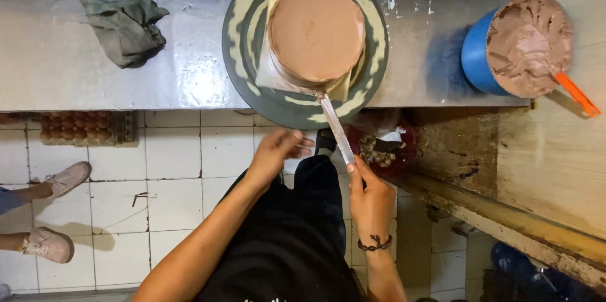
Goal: Applying and smoothing chocolate frosting onto a cake using a spatula.
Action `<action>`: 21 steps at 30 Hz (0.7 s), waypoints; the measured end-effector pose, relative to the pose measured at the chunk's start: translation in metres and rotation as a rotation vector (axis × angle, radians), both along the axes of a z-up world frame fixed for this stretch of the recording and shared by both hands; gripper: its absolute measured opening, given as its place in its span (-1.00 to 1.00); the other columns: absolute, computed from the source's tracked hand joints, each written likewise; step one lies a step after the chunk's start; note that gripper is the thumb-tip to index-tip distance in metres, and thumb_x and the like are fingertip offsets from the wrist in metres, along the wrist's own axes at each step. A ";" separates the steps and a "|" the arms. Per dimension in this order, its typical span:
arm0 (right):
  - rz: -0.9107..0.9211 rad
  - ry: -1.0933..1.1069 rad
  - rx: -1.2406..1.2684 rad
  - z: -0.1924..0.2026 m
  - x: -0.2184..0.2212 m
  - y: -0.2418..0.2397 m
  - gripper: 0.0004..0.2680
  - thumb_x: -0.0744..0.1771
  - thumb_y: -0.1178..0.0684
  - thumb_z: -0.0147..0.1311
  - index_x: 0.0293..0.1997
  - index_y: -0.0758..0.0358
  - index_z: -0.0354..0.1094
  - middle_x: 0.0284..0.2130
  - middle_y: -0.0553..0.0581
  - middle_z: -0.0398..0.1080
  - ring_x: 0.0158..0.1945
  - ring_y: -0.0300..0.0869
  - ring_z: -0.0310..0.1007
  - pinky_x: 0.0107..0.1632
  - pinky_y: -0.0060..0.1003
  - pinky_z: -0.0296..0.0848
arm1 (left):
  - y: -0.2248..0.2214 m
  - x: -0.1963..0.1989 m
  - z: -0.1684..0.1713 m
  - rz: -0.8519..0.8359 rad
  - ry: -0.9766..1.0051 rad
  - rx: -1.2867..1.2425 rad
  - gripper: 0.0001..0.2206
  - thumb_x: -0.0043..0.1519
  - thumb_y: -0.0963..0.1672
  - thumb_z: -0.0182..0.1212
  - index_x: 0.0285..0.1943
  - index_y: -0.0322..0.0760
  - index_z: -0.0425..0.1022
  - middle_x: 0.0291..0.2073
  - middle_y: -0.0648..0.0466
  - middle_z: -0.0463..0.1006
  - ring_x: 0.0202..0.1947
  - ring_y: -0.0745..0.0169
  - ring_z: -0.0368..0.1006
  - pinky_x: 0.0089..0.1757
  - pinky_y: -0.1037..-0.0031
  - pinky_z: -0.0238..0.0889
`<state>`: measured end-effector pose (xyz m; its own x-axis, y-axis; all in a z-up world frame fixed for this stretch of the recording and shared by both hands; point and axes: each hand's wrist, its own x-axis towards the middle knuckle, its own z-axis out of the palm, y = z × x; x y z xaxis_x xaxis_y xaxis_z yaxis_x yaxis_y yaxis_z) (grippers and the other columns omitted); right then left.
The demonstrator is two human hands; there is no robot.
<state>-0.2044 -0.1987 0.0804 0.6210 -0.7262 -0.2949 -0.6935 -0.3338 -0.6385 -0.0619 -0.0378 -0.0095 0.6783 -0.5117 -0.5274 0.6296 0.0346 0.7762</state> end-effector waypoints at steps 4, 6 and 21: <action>-0.003 0.036 -0.023 -0.001 -0.002 -0.001 -0.73 0.35 -0.14 0.12 0.12 -0.01 0.54 -0.66 0.10 0.46 -0.60 -0.23 0.43 -0.48 -0.25 0.35 | 0.000 -0.001 -0.002 -0.145 0.047 -0.029 -0.54 0.33 0.00 0.15 0.21 -0.51 0.45 -0.06 -0.11 0.67 -0.15 0.15 0.61 -0.06 0.40 0.46; -0.002 0.018 -0.007 -0.003 -0.003 -0.001 -0.73 0.35 -0.14 0.12 0.13 0.01 0.53 -0.65 0.09 0.47 -0.60 -0.24 0.42 -0.49 -0.25 0.34 | 0.002 0.006 0.009 -0.123 0.039 0.008 -0.55 0.31 0.00 0.17 0.19 -0.50 0.44 -0.06 -0.11 0.68 -0.15 0.15 0.62 -0.06 0.39 0.45; -0.002 -0.046 0.313 -0.008 -0.015 -0.011 -0.73 0.36 -0.09 0.12 0.18 0.05 0.52 -0.61 0.01 0.44 -0.57 -0.38 0.34 -0.49 -0.39 0.32 | 0.017 0.019 0.021 0.048 -0.015 -0.099 -0.59 0.26 -0.08 0.23 0.21 -0.44 0.40 -0.01 -0.10 0.62 -0.06 0.07 0.63 -0.04 0.34 0.43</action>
